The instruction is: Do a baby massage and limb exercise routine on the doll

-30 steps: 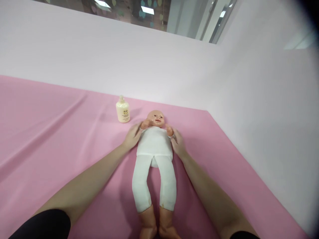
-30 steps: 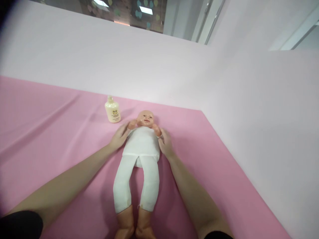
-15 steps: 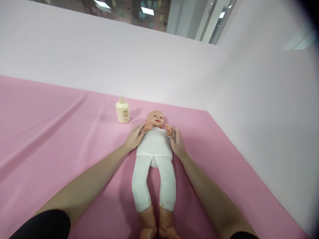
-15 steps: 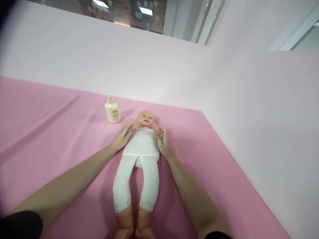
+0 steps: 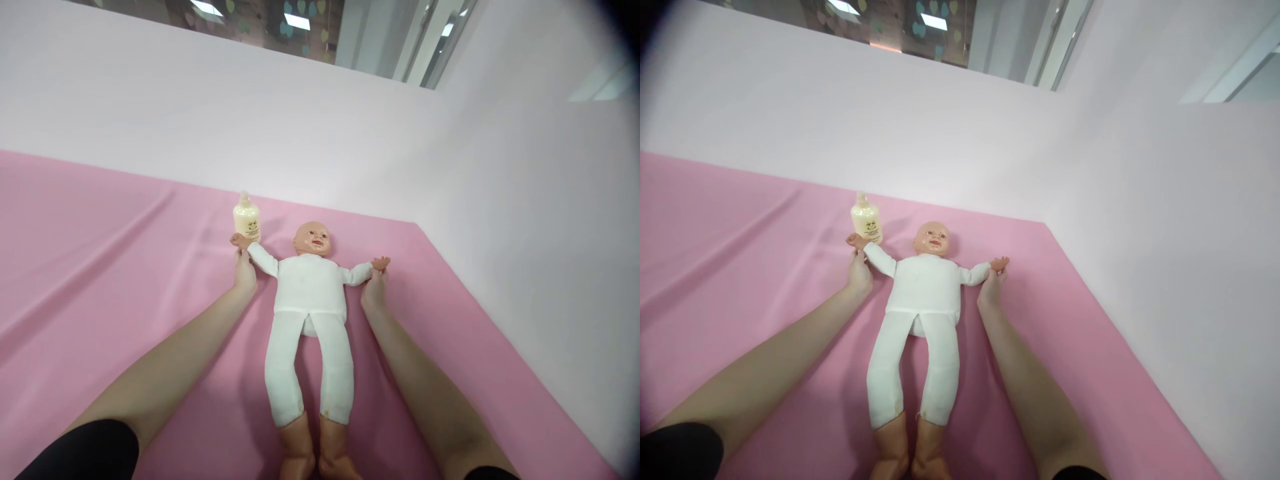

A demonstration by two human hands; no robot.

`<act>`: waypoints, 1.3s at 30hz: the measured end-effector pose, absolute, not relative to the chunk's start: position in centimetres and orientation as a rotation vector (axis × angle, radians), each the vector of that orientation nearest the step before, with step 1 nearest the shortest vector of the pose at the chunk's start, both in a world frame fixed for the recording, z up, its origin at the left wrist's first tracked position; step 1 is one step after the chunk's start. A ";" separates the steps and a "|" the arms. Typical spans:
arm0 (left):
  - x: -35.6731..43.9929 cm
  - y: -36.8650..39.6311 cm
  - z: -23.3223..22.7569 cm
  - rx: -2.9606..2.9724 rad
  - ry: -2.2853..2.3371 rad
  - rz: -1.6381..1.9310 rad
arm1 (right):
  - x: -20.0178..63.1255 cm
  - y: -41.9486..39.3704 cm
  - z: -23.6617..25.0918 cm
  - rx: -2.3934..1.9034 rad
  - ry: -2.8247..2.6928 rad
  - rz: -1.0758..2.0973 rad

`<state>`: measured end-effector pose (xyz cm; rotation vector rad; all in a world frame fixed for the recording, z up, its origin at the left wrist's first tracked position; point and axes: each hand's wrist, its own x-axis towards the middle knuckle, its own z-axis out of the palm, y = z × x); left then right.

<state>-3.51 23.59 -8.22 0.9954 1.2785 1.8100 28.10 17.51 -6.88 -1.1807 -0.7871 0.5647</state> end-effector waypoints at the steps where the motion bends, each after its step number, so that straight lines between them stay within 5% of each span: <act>1: -3.6 23.8 -8.4 0.993 1.273 1.817 | 28.4 17.9 -7.4 -1.187 -0.765 0.574; 16: -2.7 21.6 -5.6 1.013 1.301 1.733 | 26.8 16.0 -4.8 -1.117 -0.957 0.501; 22: -1.7 19.2 -4.0 1.630 1.094 1.653 | 24.9 14.2 -3.1 -1.039 -1.446 0.454; 28: -0.9 18.4 -3.3 2.310 1.101 1.139 | 25.1 14.6 -4.2 -1.144 -1.871 0.310; 39: -0.9 18.0 -3.1 2.088 1.097 1.247 | 25.0 14.7 -4.6 -1.144 -1.660 0.438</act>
